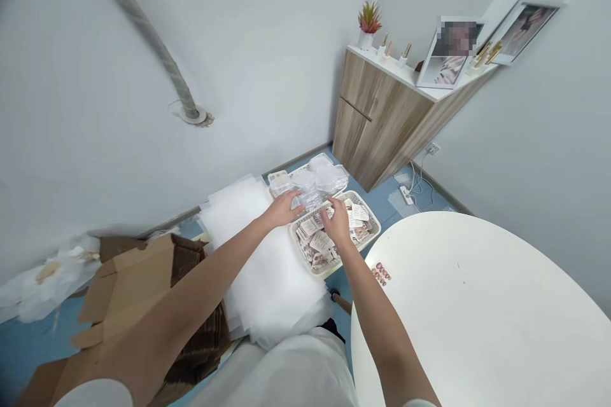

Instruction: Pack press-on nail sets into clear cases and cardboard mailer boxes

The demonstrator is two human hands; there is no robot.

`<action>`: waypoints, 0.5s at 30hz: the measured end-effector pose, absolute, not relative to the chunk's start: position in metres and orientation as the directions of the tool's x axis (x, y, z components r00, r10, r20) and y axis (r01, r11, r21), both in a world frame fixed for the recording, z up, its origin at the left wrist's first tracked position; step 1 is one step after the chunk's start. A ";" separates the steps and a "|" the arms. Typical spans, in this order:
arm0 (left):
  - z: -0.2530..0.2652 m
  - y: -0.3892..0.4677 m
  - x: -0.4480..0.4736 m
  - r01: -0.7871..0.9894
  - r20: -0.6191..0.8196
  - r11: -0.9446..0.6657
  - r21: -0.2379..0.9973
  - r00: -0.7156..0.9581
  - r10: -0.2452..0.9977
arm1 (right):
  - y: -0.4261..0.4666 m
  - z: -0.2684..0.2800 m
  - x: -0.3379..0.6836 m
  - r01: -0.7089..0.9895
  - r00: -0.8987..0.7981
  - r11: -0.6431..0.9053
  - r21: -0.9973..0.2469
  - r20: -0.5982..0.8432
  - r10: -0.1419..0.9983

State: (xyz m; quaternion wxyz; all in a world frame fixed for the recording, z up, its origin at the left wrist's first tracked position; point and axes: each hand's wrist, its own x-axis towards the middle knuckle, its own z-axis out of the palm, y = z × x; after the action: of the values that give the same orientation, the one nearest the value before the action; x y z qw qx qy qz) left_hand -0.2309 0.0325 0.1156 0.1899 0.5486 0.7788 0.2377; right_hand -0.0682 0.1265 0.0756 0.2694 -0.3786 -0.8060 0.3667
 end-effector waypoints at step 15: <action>0.081 0.153 -0.246 0.821 -0.169 0.339 0.459 -0.294 0.941 | 0.194 0.039 -0.112 0.522 -0.345 0.288 -0.803 0.109 0.932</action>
State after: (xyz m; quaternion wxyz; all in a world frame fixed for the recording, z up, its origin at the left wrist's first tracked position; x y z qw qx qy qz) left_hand -0.2460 0.1531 0.0814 0.2077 0.5565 0.7915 0.1437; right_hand -0.1123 0.1935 0.0391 0.2985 -0.4881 -0.7448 0.3434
